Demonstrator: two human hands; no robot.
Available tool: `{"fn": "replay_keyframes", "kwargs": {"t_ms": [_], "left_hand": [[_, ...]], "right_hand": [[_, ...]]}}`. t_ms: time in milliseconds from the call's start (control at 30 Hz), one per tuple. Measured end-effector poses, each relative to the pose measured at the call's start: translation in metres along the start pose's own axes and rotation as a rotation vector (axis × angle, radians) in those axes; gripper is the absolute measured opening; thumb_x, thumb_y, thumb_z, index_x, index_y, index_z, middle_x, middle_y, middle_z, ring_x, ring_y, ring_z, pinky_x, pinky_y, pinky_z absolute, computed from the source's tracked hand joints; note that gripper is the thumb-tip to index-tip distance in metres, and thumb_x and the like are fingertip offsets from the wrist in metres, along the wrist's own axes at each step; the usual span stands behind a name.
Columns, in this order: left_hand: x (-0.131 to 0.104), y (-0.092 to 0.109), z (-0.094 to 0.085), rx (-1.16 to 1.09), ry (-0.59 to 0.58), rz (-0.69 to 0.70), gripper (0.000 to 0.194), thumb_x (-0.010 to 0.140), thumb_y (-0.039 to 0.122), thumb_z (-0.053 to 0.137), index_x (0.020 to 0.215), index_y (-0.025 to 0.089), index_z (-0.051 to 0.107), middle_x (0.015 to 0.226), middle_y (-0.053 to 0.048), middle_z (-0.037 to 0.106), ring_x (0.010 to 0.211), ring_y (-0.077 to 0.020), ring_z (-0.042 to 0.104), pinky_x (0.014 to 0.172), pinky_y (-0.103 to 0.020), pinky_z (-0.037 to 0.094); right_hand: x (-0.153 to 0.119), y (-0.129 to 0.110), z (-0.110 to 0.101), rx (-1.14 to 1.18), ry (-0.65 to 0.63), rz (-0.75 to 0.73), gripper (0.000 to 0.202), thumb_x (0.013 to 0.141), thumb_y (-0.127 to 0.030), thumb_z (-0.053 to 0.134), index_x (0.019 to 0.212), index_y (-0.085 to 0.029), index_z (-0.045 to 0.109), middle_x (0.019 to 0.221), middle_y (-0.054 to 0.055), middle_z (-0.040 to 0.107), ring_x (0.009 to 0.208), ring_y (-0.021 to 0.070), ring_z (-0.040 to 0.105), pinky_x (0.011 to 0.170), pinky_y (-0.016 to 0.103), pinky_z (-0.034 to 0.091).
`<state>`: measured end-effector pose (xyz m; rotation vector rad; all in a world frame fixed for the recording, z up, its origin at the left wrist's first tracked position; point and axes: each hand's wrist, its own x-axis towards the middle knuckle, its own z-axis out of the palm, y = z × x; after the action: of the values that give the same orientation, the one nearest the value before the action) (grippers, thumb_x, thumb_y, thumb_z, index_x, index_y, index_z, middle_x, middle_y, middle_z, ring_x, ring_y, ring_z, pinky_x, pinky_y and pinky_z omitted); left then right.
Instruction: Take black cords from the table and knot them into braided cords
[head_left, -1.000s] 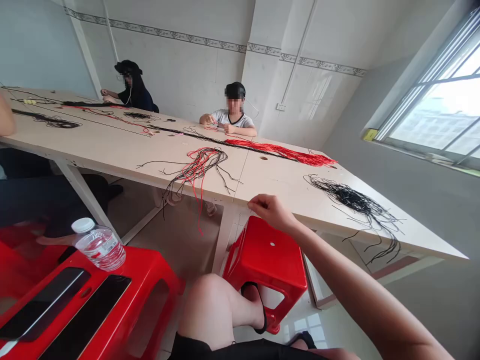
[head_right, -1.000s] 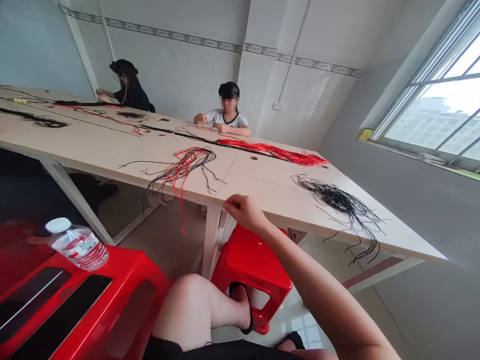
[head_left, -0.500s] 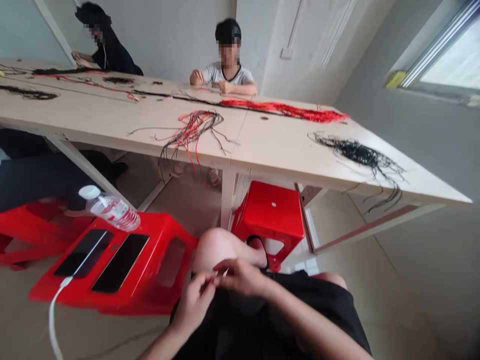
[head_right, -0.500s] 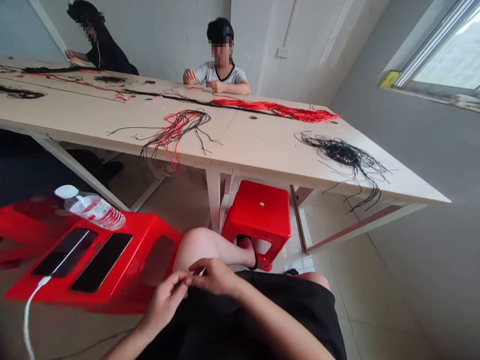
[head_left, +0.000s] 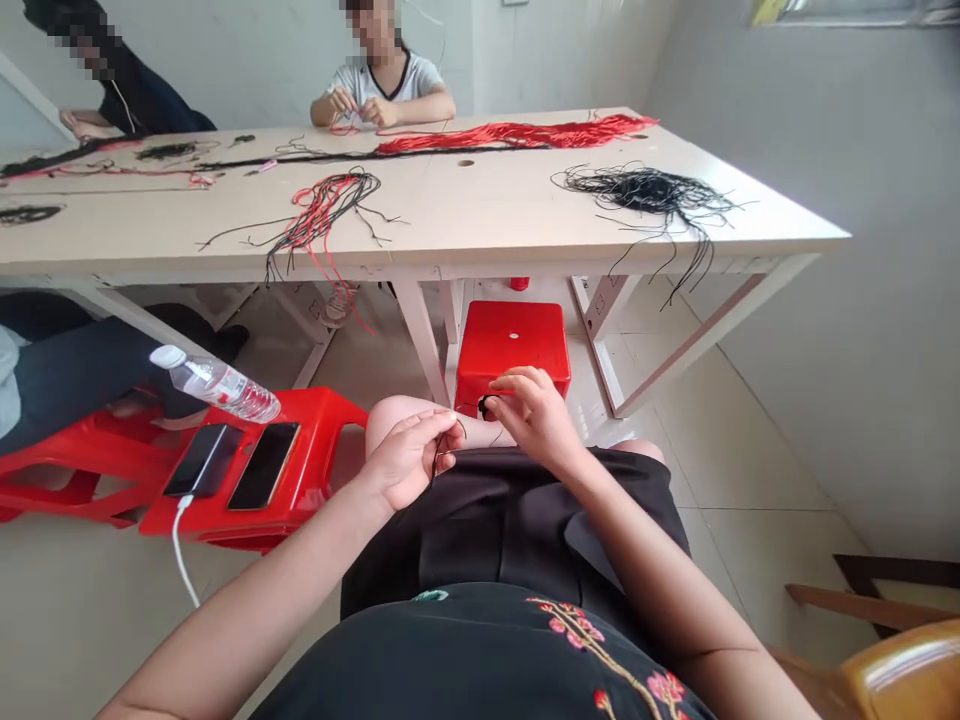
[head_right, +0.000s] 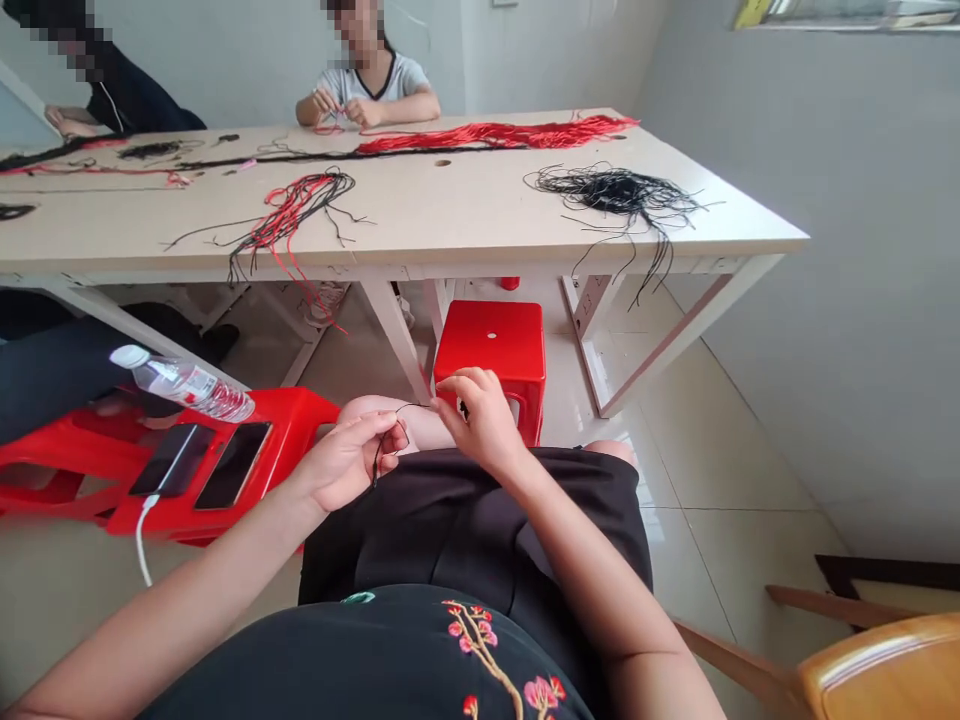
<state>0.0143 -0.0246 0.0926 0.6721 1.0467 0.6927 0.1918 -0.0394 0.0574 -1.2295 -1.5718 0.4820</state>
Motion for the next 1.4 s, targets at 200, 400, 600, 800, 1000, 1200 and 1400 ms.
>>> {"fn": "replay_keyframes", "kwargs": {"t_ms": [200,400,600,800,1000,1200,1400], "left_hand": [[0.021,0.019,0.036,-0.116,-0.062,-0.044,0.004,0.075,0.014,0.061,0.072,0.012,0.062,0.067,0.0,0.061,0.058,-0.0072,0.057,0.053,-0.02,0.045],[0.029,0.023,0.043,-0.069,0.005,-0.08,0.003,0.073,0.013,0.063,0.071,0.011,0.062,0.066,0.0,0.059,0.057,-0.0073,0.056,0.043,-0.017,0.038],[0.027,0.029,0.032,0.077,0.01,0.11,0.011,0.067,0.018,0.069,0.067,0.011,0.061,0.064,0.0,0.056,0.051,-0.0047,0.047,0.036,-0.014,0.029],[0.021,0.025,0.015,0.183,0.101,0.208,0.018,0.063,0.023,0.073,0.064,0.011,0.06,0.06,0.0,0.055,0.05,-0.0043,0.044,0.036,-0.013,0.027],[0.024,0.012,0.014,0.191,0.098,0.185,0.021,0.06,0.026,0.075,0.063,0.012,0.059,0.06,-0.001,0.056,0.05,-0.0052,0.044,0.036,-0.014,0.025],[0.017,0.009,0.035,0.406,0.048,0.328,0.017,0.066,0.03,0.071,0.067,0.015,0.064,0.055,0.001,0.057,0.047,-0.0057,0.044,0.04,-0.016,0.03],[0.003,0.009,0.035,0.535,0.088,0.472,0.012,0.069,0.029,0.068,0.067,0.018,0.066,0.056,0.003,0.055,0.046,-0.0056,0.041,0.043,-0.018,0.032]], "right_hand": [[-0.008,-0.007,0.01,0.307,0.052,0.232,0.027,0.076,-0.04,0.065,0.092,-0.019,0.061,0.084,0.004,0.066,0.075,0.0151,0.061,0.068,0.027,0.049],[-0.005,0.008,-0.001,0.457,0.014,0.269,0.023,0.08,-0.04,0.061,0.083,-0.018,0.066,0.077,0.004,0.066,0.073,0.015,0.06,0.068,0.026,0.047],[-0.019,0.002,-0.048,0.573,-0.096,0.362,0.029,0.08,-0.044,0.059,0.07,-0.017,0.058,0.058,-0.003,0.051,0.052,0.0086,0.047,0.051,0.022,0.039],[-0.052,0.032,-0.091,0.23,-0.032,0.451,0.031,0.08,-0.047,0.058,0.073,-0.017,0.064,0.057,-0.001,0.054,0.05,0.0102,0.047,0.048,0.023,0.04],[-0.068,0.052,-0.073,-0.309,0.31,0.318,0.029,0.078,-0.041,0.06,0.093,-0.018,0.067,0.097,0.012,0.065,0.093,0.0256,0.058,0.084,0.044,0.047],[-0.061,-0.005,0.006,0.348,-0.231,0.014,0.053,0.087,-0.025,0.051,0.137,-0.021,0.034,0.091,0.005,0.065,0.073,0.013,0.061,0.069,0.026,0.054],[-0.054,-0.008,0.04,0.141,-0.038,-0.131,0.073,0.088,-0.017,0.043,0.146,-0.017,-0.002,0.085,0.006,0.062,0.074,0.0168,0.059,0.069,0.03,0.054]]}}
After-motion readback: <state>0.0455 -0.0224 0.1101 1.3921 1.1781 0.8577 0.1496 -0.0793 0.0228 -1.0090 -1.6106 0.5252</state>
